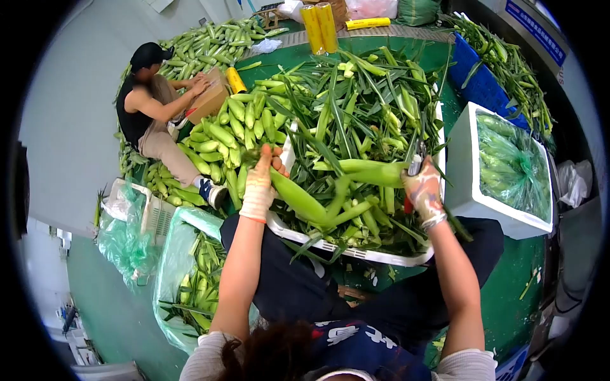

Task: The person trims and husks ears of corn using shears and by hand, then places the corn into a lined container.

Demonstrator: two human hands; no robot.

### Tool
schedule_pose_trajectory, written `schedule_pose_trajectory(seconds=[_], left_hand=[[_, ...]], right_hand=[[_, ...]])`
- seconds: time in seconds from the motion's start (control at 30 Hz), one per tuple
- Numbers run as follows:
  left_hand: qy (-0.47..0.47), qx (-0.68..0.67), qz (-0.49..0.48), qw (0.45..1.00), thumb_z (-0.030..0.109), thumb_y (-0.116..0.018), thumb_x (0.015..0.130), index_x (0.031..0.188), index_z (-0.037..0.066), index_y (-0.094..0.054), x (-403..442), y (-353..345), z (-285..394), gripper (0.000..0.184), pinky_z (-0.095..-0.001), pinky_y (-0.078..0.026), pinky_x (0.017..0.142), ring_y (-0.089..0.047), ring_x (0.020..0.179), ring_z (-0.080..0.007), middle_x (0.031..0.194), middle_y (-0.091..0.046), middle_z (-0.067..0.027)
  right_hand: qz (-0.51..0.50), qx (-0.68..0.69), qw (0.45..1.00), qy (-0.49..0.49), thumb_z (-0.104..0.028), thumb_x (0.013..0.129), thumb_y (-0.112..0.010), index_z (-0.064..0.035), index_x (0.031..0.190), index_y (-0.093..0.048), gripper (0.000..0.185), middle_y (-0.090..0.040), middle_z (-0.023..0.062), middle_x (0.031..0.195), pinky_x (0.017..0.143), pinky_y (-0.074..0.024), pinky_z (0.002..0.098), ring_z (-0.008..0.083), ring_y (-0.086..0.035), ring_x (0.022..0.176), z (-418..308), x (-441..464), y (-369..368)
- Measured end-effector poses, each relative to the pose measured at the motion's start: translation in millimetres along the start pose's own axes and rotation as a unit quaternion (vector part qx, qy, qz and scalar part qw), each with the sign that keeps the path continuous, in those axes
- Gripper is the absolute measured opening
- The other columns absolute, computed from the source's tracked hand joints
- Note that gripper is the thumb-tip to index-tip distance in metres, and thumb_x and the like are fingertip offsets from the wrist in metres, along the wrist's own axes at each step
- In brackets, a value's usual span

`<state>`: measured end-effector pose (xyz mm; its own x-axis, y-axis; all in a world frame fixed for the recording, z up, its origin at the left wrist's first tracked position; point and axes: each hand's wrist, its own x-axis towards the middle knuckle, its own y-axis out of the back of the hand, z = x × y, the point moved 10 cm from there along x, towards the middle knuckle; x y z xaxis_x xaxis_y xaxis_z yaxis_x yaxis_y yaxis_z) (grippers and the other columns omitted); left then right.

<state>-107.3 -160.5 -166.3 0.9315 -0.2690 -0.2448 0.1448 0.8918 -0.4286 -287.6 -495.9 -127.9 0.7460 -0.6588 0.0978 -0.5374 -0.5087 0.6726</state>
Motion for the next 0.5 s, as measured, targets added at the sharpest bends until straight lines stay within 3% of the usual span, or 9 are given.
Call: schedule_pose_trajectory(seconds=[0.03,0.1,0.13,0.17,0.2,0.27,0.37,0.43,0.5], left_hand=[[0.007,0.041,0.012,0.999,0.044,-0.064,0.086,0.089,0.003,-0.059,-2.0,-0.4,-6.5,0.042,-0.0279,-0.043,0.051,-0.045,0.051,-0.0129,0.059,-0.047,0.0005],[0.027,0.126,-0.005,0.992,0.044,-0.064,0.086,0.083,0.004,-0.059,0.2,-6.4,-28.2,0.04,-0.0277,-0.042,0.049,-0.044,0.048,-0.0133,0.057,-0.046,0.0007],[0.021,0.091,0.012,0.996,0.043,-0.064,0.087,0.077,0.005,-0.058,-1.0,-12.4,-34.0,0.04,-0.0286,-0.039,0.045,-0.04,0.044,-0.013,0.052,-0.042,0.0011],[0.028,0.091,0.012,0.995,0.043,-0.064,0.087,0.077,0.005,-0.058,0.4,-14.6,-35.9,0.04,-0.0286,-0.039,0.045,-0.04,0.044,-0.013,0.052,-0.042,0.0011],[0.049,0.087,-0.011,0.995,0.044,-0.063,0.087,0.076,0.006,-0.057,-1.4,-26.0,-31.5,0.04,-0.0286,-0.037,0.045,-0.039,0.043,-0.0126,0.051,-0.04,0.0014],[0.053,0.103,-0.074,0.991,0.045,-0.061,0.087,0.073,0.008,-0.054,-7.8,-63.0,-6.3,0.041,-0.0285,-0.033,0.044,-0.035,0.042,-0.0111,0.048,-0.035,0.0024],[0.041,0.094,-0.113,0.988,0.046,-0.061,0.087,0.083,0.007,-0.058,-24.9,-134.9,36.6,0.039,-0.0291,-0.037,0.045,-0.042,0.044,-0.014,0.056,-0.05,-0.0013],[-0.088,0.149,-0.172,0.97,0.04,-0.061,0.088,0.102,0.005,-0.058,-19.3,-163.6,75.9,0.037,-0.0304,-0.042,0.05,-0.054,0.052,-0.0173,0.065,-0.06,-0.0035],[-0.141,0.079,-0.228,0.96,0.037,-0.067,0.083,0.122,-0.001,-0.05,-13.6,-156.2,95.9,0.057,-0.0331,-0.047,0.085,-0.06,0.094,-0.0221,0.099,-0.064,-0.0105]], right_hand=[[-0.029,-0.11,0.994,-0.003,-0.022,0.076,-0.066,0.0006,0.096,-0.054,0.033,-0.063,0.0175,0.08,0.067,-0.0515,0.0395,0.0327,-0.063,0.073,-3.0,3.0,3.7],[0.033,-0.245,0.962,0.113,-0.03,0.078,-0.063,0.0022,0.099,-0.051,0.04,-0.06,0.0212,0.084,0.068,-0.0502,0.0436,0.0367,-0.061,0.076,-33.4,-10.6,2.8],[0.054,-0.283,0.937,0.198,-0.028,0.077,-0.063,0.0002,0.098,-0.05,0.037,-0.057,0.0212,0.084,0.073,-0.0482,0.0438,0.0379,-0.058,0.078,-52.7,-26.4,-0.8],[0.016,-0.263,0.939,0.221,-0.037,0.074,-0.066,0.0031,0.098,-0.047,0.05,-0.053,0.0212,0.087,0.066,-0.0471,0.0441,0.0356,-0.056,0.078,-52.6,-37.5,-16.0],[-0.116,-0.132,0.969,0.176,-0.035,0.072,-0.068,0.0031,0.1,-0.045,0.053,-0.053,0.0214,0.092,0.07,-0.047,0.0432,0.0344,-0.055,0.082,-55.0,-49.5,-33.2],[-0.269,-0.063,0.951,0.137,-0.046,0.067,-0.075,0.0006,0.108,-0.04,0.072,-0.054,0.0194,0.093,0.078,-0.0498,0.0408,0.0342,-0.057,0.084,-69.0,-77.8,-65.5],[-0.247,0.114,0.952,0.143,-0.041,0.063,-0.082,0.0002,0.119,-0.038,0.082,-0.06,0.0199,0.101,0.08,-0.0512,0.039,0.0308,-0.062,0.089,-110.9,-76.4,-88.5],[-0.231,0.195,0.943,0.137,-0.031,0.069,-0.08,0.0003,0.12,-0.043,0.07,-0.064,0.0127,0.097,0.078,-0.0516,0.0341,0.0227,-0.063,0.087,-123.9,-59.0,-102.7],[-0.26,0.466,0.845,0.04,-0.015,0.075,-0.075,-0.0002,0.113,-0.052,0.047,-0.066,0.0062,0.095,0.076,-0.0517,0.0296,0.0163,-0.063,0.083,-124.8,-46.5,-108.4]])
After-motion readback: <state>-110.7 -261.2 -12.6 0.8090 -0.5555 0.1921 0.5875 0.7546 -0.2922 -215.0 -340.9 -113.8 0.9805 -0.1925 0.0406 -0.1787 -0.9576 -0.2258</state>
